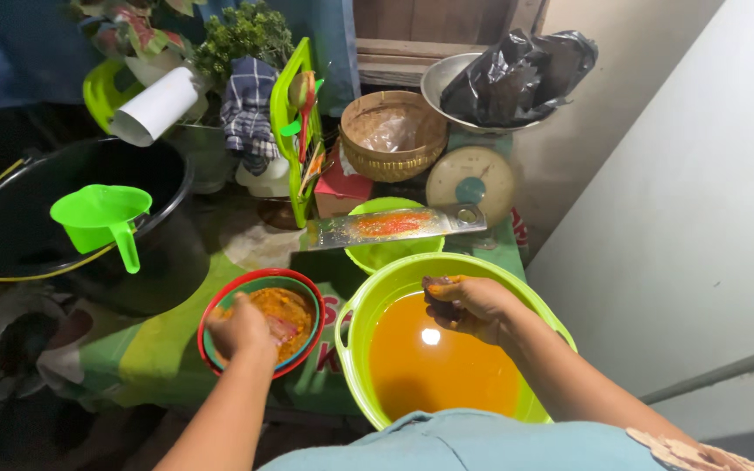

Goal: The person squeezes grated orange papaya pulp through a sieve into a green basin, collecting the juice. They then add a small packet of dark material to the basin and stir the mixture by hand.

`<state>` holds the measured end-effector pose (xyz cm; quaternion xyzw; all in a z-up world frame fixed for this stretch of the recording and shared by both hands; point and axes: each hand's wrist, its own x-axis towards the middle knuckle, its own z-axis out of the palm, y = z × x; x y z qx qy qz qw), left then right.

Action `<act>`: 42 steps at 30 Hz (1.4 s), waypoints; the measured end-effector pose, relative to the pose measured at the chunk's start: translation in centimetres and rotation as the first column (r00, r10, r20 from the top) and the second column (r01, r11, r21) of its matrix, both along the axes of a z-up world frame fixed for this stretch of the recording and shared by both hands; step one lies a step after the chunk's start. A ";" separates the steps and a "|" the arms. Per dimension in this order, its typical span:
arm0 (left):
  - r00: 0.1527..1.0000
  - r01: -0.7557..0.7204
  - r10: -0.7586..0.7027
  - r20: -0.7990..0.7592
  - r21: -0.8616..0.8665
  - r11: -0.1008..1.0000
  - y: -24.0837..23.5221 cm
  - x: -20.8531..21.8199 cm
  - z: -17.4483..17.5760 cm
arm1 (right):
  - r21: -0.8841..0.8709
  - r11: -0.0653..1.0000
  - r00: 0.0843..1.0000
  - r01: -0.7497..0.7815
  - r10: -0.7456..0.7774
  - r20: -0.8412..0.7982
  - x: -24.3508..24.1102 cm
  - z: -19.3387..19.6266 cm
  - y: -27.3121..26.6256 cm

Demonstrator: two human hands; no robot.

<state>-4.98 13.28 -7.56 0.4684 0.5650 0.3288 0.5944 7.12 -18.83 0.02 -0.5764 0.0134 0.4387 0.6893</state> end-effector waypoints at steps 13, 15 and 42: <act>-0.202 0.935 -0.469 -0.860 -0.027 -0.354 -11.4 0.0 1.9 | -0.361 0.859 0.930 0.364 -0.310 0.199 -5.5 -7.4 0.3; -0.264 0.926 -0.417 -0.870 -0.109 -0.360 -11.3 -0.1 2.0 | -0.367 0.838 0.913 0.403 -0.341 0.224 -6.1 -7.5 0.2; -0.423 0.862 -0.274 -0.864 -0.291 -0.416 -9.2 1.2 3.2 | 0.011 0.871 0.870 0.491 -0.489 -0.063 -3.4 -6.4 -1.0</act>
